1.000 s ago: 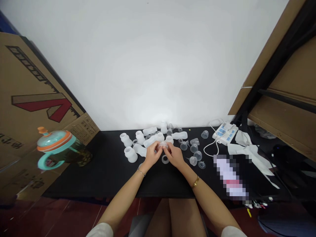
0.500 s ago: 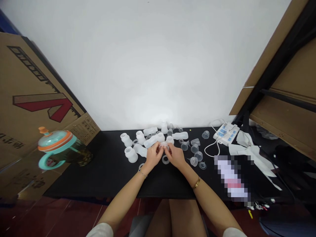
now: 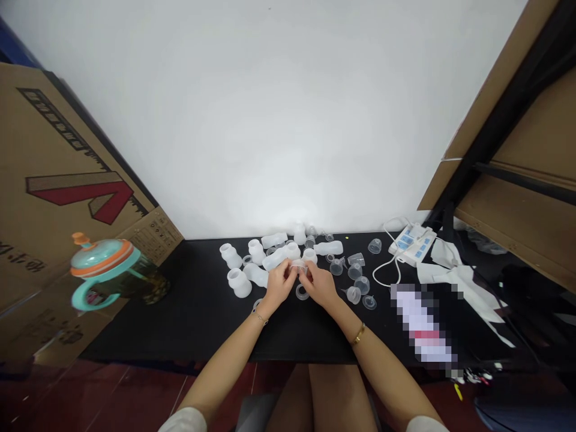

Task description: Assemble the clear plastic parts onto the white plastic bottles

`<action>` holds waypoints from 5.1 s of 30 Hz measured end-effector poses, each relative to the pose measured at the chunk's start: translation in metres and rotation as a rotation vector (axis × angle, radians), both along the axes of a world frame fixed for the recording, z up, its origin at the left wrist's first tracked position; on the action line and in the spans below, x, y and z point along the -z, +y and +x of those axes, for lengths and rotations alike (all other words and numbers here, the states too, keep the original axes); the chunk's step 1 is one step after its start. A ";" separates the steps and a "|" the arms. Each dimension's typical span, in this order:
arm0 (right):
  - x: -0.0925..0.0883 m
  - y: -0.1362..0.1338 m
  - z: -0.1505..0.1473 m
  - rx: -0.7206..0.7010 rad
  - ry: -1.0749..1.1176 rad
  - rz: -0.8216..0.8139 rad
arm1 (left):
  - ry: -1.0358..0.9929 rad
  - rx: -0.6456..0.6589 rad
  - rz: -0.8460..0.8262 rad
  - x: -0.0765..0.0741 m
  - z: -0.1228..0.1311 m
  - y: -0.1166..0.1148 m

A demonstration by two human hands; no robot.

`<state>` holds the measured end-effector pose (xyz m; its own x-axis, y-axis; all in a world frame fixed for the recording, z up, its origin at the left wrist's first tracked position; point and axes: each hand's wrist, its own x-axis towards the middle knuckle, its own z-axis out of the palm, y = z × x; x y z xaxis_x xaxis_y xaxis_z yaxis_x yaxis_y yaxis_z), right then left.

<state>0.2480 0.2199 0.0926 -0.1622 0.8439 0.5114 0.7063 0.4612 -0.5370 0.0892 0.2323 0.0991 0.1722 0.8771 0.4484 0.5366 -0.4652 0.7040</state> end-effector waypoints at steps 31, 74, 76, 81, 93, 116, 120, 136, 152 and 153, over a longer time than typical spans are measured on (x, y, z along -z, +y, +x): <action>0.001 0.000 -0.003 0.034 0.009 -0.021 | -0.006 0.054 0.024 -0.001 -0.002 0.002; 0.008 0.005 -0.001 0.124 -0.127 0.042 | 0.093 -0.033 0.015 0.001 0.003 0.000; 0.009 0.005 -0.001 0.125 -0.126 0.032 | 0.093 -0.033 0.016 0.001 0.003 0.000; 0.010 0.006 -0.001 0.133 -0.126 0.037 | 0.099 -0.036 0.028 0.000 0.003 0.000; 0.008 0.005 -0.001 0.134 -0.131 0.048 | 0.091 -0.033 0.016 -0.001 0.003 -0.001; 0.007 0.003 -0.003 0.119 -0.129 0.090 | 0.062 -0.040 0.062 0.001 0.003 0.000; 0.007 0.003 -0.003 0.119 -0.115 0.082 | 0.070 -0.044 0.077 0.003 0.003 0.000; 0.009 0.004 -0.003 0.090 -0.086 0.033 | 0.082 -0.055 0.066 0.002 0.003 0.000; 0.002 0.001 -0.003 0.058 0.009 -0.043 | 0.066 -0.033 0.096 -0.001 0.003 -0.003; 0.002 0.001 -0.003 0.052 0.013 -0.050 | 0.061 -0.030 0.096 -0.001 0.003 -0.003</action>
